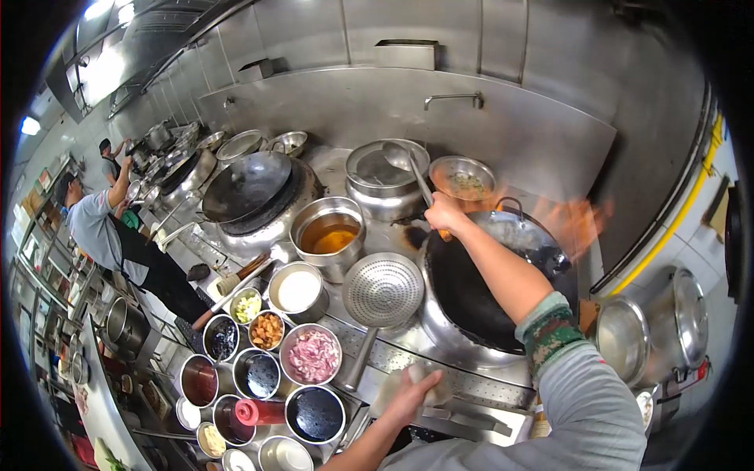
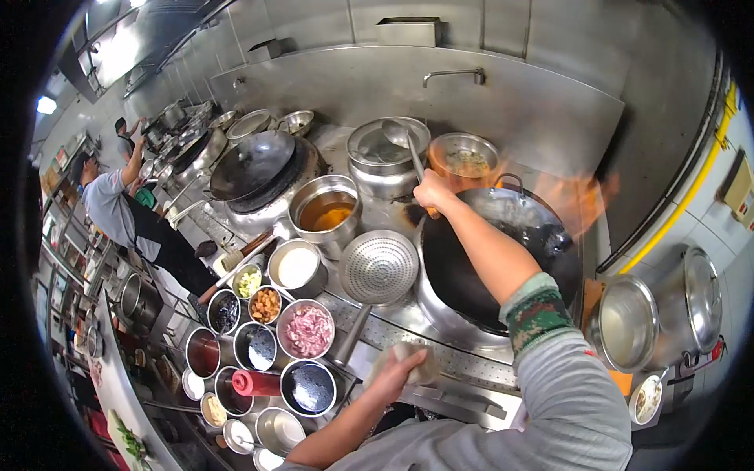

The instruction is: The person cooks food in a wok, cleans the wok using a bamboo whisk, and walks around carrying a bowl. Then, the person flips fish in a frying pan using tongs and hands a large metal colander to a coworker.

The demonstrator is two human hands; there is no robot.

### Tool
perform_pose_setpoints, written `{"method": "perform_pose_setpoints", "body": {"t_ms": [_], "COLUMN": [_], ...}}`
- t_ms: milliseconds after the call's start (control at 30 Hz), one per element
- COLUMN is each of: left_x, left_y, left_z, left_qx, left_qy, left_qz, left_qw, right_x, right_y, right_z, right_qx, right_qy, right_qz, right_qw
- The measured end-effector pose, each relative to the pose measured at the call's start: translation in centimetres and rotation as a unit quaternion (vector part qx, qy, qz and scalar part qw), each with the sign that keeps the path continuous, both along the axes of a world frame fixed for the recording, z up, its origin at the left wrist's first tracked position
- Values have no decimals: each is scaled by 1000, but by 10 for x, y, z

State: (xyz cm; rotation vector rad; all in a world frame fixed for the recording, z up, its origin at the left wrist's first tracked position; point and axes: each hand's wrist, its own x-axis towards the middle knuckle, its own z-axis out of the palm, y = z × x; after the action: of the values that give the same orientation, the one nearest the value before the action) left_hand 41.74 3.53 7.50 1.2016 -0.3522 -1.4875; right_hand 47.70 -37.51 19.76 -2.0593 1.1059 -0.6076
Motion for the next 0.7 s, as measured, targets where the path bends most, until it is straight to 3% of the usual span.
{"method": "perform_pose_setpoints", "body": {"t_ms": [67, 100, 133, 233, 267, 367, 533, 700], "left_x": [20, 27, 31, 31, 31, 32, 27, 16], "left_y": [20, 27, 34, 45, 46, 42, 43, 51], "left_z": [-24, -25, -22, -44, -53, -39, -20, -41], "left_qx": [39, 54, 69, 81, 79, 95, 117, 74], "left_qy": [-172, -257, -340, -489, -524, -513, -523, -590], "left_qz": [28, 6, -16, -30, -31, 9, 38, 72], "left_qw": [984, 965, 938, 868, 848, 853, 843, 801], "right_x": [25, 30, 28, 12, 2, -43, -144, -256], "right_y": [9, 4, -3, 9, 16, 28, 88, 129], "right_z": [18, 23, 34, 62, 73, 85, 114, 115], "right_qx": [163, 366, 561, 658, 672, 705, 679, 623], "right_qy": [-20, -176, -314, -477, -495, -534, -564, -494], "right_qz": [6, 6, 23, 49, 63, 111, 128, 65], "right_qw": [986, 914, 766, 581, 548, 453, 452, 603]}}
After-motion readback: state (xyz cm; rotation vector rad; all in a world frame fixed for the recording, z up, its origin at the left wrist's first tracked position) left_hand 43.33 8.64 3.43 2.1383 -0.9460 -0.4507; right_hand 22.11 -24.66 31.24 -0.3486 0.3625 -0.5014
